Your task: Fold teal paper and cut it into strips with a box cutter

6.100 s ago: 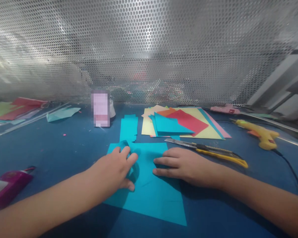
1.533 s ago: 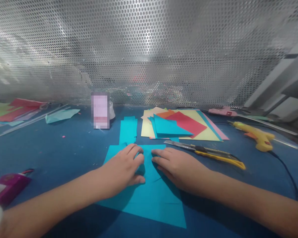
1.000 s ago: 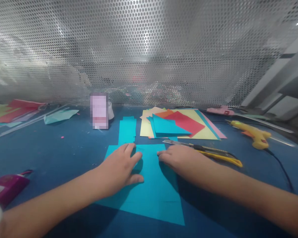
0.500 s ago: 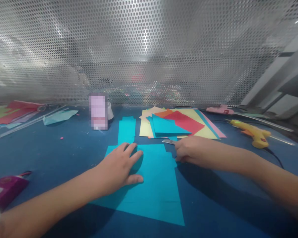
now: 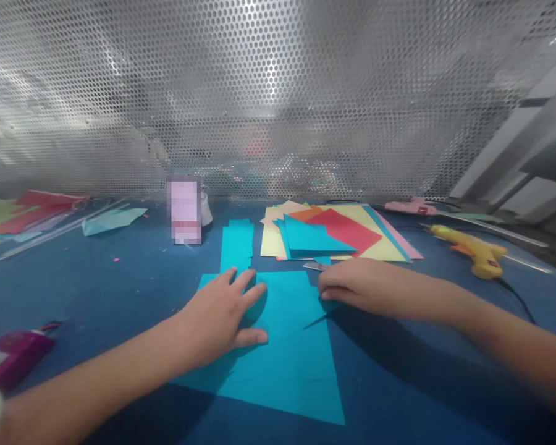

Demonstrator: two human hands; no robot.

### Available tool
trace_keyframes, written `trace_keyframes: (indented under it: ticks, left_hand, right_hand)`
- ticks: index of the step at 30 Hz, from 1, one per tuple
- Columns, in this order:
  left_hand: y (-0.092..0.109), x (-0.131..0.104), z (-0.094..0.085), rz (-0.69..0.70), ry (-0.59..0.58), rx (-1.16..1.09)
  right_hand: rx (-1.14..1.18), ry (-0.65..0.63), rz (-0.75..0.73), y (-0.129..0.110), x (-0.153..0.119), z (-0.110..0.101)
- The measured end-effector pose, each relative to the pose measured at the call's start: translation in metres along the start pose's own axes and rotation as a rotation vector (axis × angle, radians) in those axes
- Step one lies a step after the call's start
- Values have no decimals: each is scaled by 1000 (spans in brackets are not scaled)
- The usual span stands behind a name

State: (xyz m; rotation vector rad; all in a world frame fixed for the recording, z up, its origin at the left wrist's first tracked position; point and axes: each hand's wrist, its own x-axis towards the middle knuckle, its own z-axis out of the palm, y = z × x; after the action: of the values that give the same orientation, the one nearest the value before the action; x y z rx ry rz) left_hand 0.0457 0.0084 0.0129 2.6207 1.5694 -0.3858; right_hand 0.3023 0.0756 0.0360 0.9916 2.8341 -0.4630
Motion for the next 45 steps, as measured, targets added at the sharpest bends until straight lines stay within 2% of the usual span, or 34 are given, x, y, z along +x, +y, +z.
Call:
trace_keyframes:
  ticks: [4,7,9,13,16,21,25,29,32,36,38,45]
  left_hand:
    - [-2,0,3,2,43,7]
    - [-5,1,4,36,70,-1]
    - [-10,3,4,84,105,-4]
    - [-19,9,9,212,191,-50]
    - [-22,13,11,223,189,-75]
    - [-17,11,7,151,156,-36]
    - [-12,4,8,31,172,-2]
    - [-11,0,12,-35,205,45]
    - [-10,0,12,-53,207,65]
    - [-9,3,11,-74,140,106]
    - [-8,4,10,-60,104,104]
    - [-1,0,4,134,39,-114]
  right_hand:
    - [-75,155,77,1,14,21]
    - [-85,270,-54,6,22,39]
    - [-178,317,-158,8,25,50]
    - [-357,346,-200,4,26,62]
    - [-406,351,-220,0,26,61]
    - [-432,343,-252,-5,23,49]
    - [-464,171,-226,-9,9,30]
    - [-471,22,-103,-10,-11,14]
    - [-453,59,-65,-7,-18,10]
    - [-346,265,-77,-7,-9,14]
    - [-274,317,-39,-10,-1,19]
    - [8,164,75,-17,9,32]
